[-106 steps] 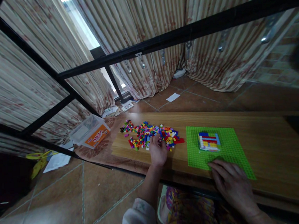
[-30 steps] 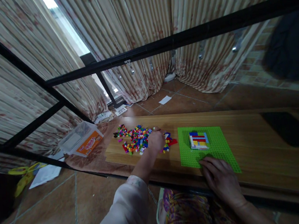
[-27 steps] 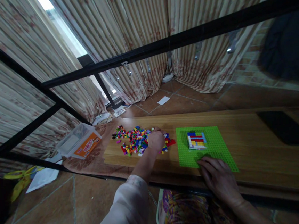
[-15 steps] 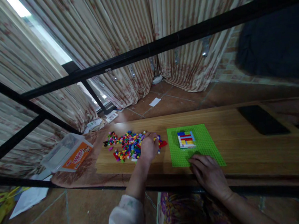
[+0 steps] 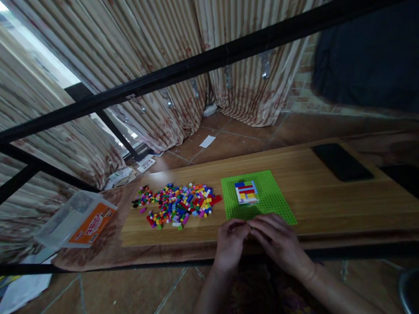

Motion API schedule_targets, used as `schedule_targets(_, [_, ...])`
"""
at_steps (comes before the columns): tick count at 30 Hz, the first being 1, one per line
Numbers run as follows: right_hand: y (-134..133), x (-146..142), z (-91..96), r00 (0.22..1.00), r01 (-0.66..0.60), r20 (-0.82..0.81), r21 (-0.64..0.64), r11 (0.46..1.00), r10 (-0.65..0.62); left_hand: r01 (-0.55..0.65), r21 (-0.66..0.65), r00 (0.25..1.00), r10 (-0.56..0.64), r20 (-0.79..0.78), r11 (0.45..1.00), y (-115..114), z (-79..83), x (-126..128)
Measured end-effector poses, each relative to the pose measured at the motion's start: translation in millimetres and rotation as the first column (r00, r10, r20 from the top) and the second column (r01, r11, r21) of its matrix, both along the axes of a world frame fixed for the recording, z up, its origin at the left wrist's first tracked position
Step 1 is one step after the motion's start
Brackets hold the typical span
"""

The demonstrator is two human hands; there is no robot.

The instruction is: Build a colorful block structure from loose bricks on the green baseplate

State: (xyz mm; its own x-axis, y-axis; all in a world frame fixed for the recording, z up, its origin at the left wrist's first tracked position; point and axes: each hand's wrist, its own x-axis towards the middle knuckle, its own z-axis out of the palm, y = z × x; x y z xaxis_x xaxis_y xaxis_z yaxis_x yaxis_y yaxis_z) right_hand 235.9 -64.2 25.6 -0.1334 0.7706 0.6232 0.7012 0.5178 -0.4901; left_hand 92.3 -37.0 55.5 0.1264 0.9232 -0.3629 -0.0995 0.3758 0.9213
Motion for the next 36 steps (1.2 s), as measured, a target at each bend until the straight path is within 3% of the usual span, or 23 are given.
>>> schedule_targets(6, [5.1,9.7,3.2,1.0,-0.013,0.01,-0.013,1.0,0.013,0.021,-0.069,0.999,-0.018,0.037,0.997,1.1,1.5,10.0])
schedule_targets(13, [32.6,21.8,9.5,0.993,0.113,-0.032,-0.079,0.99,-0.116,-0.006,0.003,1.0,0.006,-0.002,1.0,11.3,3.9,15.8])
schedule_targets(19, [72.1,26.5,7.0,0.971,0.203,-0.104,-0.132,0.97,-0.217,-0.081,0.161,0.972,0.113,-0.204,0.984,20.7,-15.8,-3.4])
schedule_targets(25, [82.7,25.0,-8.5,0.968,0.22,-0.082,-0.191,0.957,-0.239,-0.053,0.267,0.945,0.134,-0.299,0.962,19.2,-39.5,-21.7])
schedule_targets(36, [89.8,26.3,-13.4,0.961,0.194,-0.152,-0.23,0.954,-0.232,0.067,0.294,0.936,0.042,-0.349,0.953,16.0,-39.7,-29.0])
